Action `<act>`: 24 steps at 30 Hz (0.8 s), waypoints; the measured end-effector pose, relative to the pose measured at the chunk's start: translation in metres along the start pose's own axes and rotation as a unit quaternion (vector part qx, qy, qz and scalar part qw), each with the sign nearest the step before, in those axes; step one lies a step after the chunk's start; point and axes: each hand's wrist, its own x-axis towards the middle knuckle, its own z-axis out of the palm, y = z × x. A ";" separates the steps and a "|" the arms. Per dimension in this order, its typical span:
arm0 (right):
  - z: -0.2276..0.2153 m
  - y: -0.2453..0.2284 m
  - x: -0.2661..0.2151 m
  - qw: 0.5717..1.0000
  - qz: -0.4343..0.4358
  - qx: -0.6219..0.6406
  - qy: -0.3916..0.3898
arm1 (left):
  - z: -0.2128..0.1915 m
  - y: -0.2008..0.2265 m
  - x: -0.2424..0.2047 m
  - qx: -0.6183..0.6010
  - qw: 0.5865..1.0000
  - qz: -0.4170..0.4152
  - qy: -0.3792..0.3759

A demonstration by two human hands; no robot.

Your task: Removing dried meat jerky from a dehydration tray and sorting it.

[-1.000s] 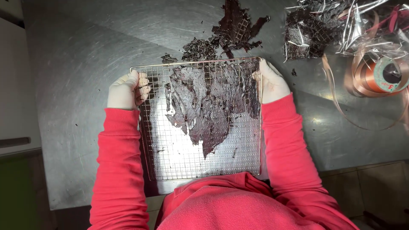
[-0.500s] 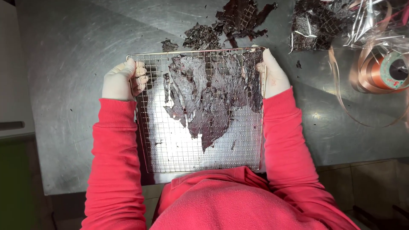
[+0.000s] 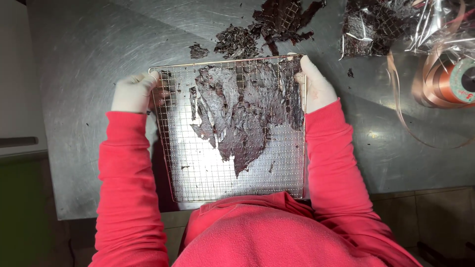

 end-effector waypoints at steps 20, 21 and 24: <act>0.044 -0.029 -0.009 0.999 0.019 0.002 -0.045 | 0.245 0.118 0.024 0.202 0.885 0.088 -0.410; 0.048 -0.032 -0.008 0.998 0.015 0.003 -0.059 | 0.236 0.125 0.020 0.085 0.889 0.052 -0.447; 0.021 -0.021 0.005 0.998 -0.003 -0.034 -0.045 | 0.232 0.121 0.021 0.157 0.864 0.105 -0.467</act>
